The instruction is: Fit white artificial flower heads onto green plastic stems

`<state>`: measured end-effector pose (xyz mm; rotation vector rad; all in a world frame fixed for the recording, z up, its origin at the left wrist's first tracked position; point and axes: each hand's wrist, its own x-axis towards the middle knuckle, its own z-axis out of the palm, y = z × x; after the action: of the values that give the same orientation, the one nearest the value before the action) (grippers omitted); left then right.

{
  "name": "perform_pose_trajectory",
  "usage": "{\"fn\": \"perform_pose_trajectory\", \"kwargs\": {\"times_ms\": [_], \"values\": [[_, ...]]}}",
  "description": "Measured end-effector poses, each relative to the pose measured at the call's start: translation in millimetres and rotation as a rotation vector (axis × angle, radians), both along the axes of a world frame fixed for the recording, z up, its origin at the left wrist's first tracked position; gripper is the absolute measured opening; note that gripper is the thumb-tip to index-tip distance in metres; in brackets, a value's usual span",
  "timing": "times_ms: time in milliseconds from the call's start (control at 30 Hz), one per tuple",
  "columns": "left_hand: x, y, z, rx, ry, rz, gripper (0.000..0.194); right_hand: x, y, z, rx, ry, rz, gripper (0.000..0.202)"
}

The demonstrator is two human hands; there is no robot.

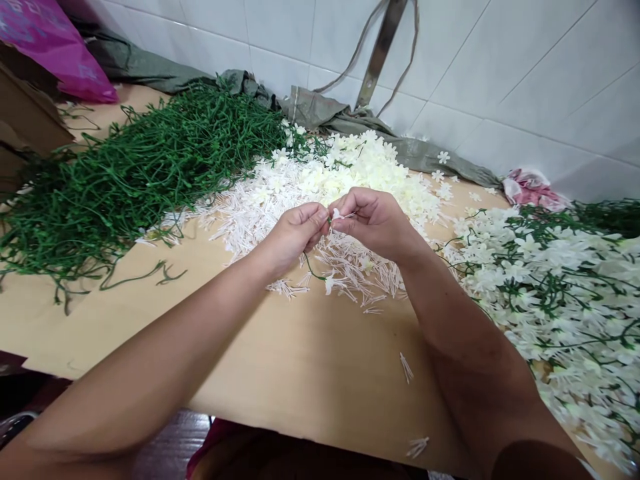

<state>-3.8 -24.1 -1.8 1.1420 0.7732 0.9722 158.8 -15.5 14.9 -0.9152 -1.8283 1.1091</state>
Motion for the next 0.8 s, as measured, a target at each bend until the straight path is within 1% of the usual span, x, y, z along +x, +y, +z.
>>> {"fn": "perform_pose_trajectory", "kwargs": {"times_ms": [200, 300, 400, 500, 567, 633, 733, 800], "values": [[5, 0, -2.7, -0.067, -0.02, 0.014, 0.034, -2, 5, -12.6, -0.041, 0.071, -0.022, 0.036], [6, 0, -2.6, -0.078, -0.006, 0.055, 0.035, -6, 6, -16.8, -0.04, 0.099, -0.058, 0.036], [6, 0, -1.3, -0.043, 0.006, 0.08, 0.036, -8, 6, -16.8, -0.028, 0.104, -0.108, 0.037], [5, 0, -1.2, 0.041, 0.051, 0.062, 0.038, -6, 6, -12.9, -0.026, 0.09, -0.135, 0.038], [4, 1, -2.2, 0.097, 0.088, 0.051, 0.039, -5, 6, -10.0, -0.052, 0.071, -0.115, 0.038], [3, 3, -3.8, 0.13, 0.12, 0.047, 0.037, -3, 5, -8.6, -0.099, 0.05, -0.064, 0.038], [5, 3, -6.7, 0.136, 0.157, 0.063, 0.037, -2, 6, -10.7, -0.138, 0.047, -0.01, 0.039], [6, 3, -9.1, 0.125, 0.174, 0.082, 0.036, -2, 6, -14.1, -0.134, 0.052, -0.016, 0.039]]}}
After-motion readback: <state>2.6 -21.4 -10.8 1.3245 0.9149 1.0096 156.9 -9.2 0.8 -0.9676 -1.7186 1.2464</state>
